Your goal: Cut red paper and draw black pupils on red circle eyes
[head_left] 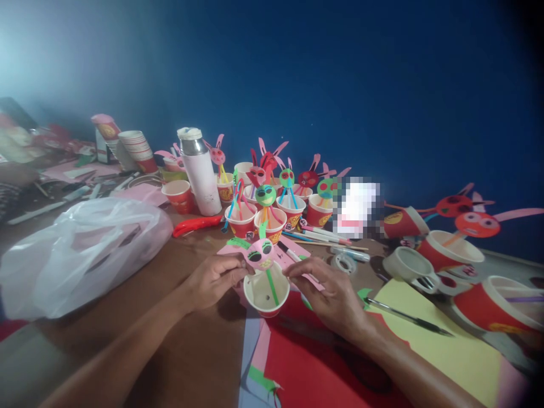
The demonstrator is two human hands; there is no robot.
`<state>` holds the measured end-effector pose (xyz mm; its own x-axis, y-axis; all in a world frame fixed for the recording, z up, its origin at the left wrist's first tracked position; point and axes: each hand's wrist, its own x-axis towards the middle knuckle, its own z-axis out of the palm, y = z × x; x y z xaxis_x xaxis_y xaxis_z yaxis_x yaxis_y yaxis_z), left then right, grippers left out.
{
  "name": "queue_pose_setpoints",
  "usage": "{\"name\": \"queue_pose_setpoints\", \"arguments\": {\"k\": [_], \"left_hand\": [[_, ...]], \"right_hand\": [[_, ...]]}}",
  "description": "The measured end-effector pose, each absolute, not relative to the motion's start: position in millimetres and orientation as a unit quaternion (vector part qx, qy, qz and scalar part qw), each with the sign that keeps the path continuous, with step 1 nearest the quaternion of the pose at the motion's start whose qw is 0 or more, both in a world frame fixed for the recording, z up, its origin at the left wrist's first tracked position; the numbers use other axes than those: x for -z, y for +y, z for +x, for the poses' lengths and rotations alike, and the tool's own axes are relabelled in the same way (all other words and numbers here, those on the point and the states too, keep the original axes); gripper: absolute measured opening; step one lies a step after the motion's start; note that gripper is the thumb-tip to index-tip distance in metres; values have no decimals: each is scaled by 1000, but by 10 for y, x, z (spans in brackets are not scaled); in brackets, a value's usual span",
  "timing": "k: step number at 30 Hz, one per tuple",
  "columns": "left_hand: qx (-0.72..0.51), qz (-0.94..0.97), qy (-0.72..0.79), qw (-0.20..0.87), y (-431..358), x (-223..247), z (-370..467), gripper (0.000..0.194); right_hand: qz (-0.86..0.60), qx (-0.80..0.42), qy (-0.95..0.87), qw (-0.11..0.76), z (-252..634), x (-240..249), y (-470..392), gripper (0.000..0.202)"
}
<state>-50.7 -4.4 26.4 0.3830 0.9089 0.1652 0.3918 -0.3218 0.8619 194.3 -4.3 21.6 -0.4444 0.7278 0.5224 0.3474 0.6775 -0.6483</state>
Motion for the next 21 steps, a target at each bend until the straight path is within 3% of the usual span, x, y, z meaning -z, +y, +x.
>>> {"name": "queue_pose_setpoints", "arguments": {"k": [13,21], "left_hand": [[-343,763,436,332,-45,-284,-509,19],[-331,786,410,323,-52,-295,-495,20]], "right_hand": [[-246,-153,-871,396,1964,-230,13,16],[-249,-165,-875,380,1924,-242,-3,13]]}}
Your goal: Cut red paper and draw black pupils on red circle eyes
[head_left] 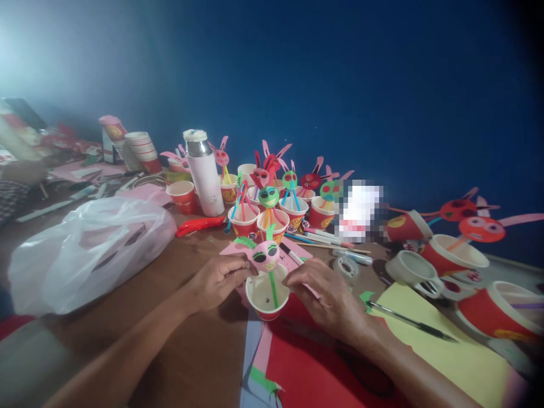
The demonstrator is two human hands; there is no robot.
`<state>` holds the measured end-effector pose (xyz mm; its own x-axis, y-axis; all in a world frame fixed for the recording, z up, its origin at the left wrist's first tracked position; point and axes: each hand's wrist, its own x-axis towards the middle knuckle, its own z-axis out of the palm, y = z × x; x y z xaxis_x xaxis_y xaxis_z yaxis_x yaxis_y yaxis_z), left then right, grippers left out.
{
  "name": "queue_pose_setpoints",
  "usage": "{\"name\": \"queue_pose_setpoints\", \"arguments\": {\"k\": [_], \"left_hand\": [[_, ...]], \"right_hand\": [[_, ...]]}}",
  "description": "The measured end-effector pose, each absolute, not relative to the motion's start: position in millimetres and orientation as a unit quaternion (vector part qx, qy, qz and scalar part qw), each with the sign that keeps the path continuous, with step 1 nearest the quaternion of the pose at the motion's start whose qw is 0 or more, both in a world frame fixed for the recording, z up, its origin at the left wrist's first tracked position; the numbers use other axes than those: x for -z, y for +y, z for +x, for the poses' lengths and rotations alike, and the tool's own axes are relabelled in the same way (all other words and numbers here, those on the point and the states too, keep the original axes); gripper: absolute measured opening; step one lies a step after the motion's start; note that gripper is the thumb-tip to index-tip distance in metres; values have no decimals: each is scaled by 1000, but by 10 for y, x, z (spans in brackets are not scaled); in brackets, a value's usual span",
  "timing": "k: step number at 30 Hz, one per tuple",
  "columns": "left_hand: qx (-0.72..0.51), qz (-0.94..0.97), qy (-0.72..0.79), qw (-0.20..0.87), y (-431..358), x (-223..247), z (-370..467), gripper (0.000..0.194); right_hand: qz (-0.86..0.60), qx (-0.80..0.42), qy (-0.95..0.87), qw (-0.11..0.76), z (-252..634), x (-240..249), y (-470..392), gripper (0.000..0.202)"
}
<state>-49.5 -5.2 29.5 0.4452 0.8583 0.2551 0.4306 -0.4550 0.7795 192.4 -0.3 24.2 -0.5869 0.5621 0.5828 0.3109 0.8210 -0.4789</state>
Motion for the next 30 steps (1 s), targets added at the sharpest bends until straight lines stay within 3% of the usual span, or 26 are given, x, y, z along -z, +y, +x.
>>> {"name": "queue_pose_setpoints", "arguments": {"k": [21,30], "left_hand": [[-301,826,391,272,-108,-302,-455,22],[-317,824,382,275,-100,-268,-468,18]], "right_hand": [[-415,-283,-806,311,1848,-254,-118,12],[-438,-298,-778,337,1798,-221,-122,7]]}}
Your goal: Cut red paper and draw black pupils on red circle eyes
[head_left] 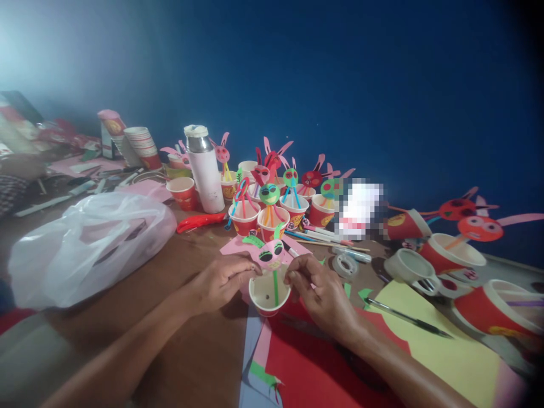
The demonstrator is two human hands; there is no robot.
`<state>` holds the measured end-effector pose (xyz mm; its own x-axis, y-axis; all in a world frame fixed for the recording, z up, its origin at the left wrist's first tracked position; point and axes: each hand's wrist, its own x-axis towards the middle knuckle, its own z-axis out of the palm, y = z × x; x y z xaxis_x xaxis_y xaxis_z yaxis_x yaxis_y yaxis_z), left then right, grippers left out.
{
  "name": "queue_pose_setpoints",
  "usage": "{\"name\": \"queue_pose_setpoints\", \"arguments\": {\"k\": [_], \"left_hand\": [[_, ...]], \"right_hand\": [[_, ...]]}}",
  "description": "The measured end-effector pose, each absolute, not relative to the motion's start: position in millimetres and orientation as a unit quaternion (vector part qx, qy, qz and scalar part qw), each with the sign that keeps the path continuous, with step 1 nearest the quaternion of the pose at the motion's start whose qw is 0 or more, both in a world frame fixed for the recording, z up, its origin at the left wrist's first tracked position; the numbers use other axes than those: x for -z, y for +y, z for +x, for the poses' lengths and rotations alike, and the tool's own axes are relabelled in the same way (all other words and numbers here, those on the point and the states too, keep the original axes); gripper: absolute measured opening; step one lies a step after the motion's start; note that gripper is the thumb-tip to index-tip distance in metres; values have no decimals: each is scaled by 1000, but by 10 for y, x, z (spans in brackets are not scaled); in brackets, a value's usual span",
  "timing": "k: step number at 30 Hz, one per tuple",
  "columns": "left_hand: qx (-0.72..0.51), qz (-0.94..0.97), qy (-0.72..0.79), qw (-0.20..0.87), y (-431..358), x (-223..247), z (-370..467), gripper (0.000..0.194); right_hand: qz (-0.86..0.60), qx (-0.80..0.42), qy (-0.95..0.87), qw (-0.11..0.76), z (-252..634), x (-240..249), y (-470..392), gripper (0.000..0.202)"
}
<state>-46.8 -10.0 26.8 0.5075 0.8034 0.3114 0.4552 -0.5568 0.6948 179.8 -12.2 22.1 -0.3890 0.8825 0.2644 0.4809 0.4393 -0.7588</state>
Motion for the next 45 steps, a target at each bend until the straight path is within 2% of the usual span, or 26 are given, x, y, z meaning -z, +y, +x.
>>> {"name": "queue_pose_setpoints", "arguments": {"k": [7,16,21,26,32,45], "left_hand": [[-320,814,395,282,-123,-281,-452,20],[-324,821,366,294,-146,-341,-403,23],[-327,817,369,299,-165,-353,-374,21],[-317,816,380,300,-152,-312,-391,21],[-314,811,402,286,-168,-286,-414,21],[-327,804,410,279,-182,-292,-403,22]], "right_hand": [[-463,-353,-724,370,1755,-205,-129,10],[-466,-368,-747,299,1773,-419,-121,14],[-482,-339,-762,270,1759,-431,-111,23],[-483,-321,-755,306,1699,-338,-137,25],[-450,-348,-737,366,1643,-278,-176,16],[-459,-324,-743,363,1647,-262,-148,12]]}}
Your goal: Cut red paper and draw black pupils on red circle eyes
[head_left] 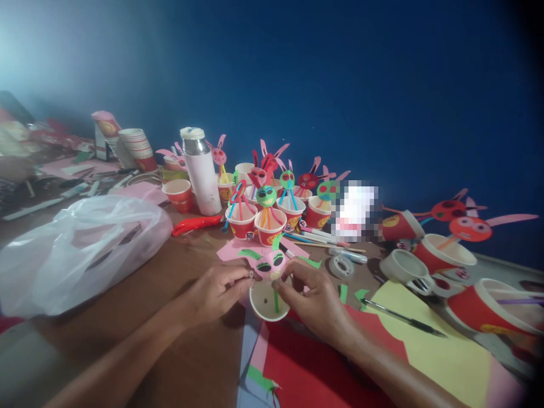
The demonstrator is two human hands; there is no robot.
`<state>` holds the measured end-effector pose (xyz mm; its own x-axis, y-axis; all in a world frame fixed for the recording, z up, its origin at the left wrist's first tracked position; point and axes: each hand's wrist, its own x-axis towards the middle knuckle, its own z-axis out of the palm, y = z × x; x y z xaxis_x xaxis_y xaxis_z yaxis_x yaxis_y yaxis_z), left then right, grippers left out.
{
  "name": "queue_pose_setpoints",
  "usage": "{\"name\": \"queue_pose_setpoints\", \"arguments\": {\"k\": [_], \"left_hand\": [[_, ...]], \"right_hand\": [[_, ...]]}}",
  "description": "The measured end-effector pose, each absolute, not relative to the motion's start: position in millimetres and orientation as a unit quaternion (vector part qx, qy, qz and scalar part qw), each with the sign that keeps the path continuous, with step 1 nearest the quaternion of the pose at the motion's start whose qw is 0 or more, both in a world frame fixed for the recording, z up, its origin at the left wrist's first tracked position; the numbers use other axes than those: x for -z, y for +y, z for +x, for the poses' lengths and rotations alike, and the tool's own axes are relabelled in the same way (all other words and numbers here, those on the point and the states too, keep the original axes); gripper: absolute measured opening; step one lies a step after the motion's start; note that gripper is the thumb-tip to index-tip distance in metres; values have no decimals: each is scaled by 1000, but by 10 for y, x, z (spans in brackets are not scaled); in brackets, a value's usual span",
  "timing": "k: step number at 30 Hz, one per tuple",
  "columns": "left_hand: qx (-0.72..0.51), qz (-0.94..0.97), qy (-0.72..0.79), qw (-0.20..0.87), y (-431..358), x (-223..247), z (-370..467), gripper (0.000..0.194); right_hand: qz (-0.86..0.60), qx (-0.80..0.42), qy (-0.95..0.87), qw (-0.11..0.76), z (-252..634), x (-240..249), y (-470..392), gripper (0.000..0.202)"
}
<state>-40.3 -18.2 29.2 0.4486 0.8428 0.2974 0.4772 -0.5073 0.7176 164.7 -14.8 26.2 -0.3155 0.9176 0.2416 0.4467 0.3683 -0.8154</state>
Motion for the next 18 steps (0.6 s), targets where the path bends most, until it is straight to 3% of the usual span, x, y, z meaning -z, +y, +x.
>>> {"name": "queue_pose_setpoints", "arguments": {"k": [18], "left_hand": [[-331,791,421,296,-192,-325,-356,17]], "right_hand": [[-515,-274,-718,379,1589,-205,-211,14]]}}
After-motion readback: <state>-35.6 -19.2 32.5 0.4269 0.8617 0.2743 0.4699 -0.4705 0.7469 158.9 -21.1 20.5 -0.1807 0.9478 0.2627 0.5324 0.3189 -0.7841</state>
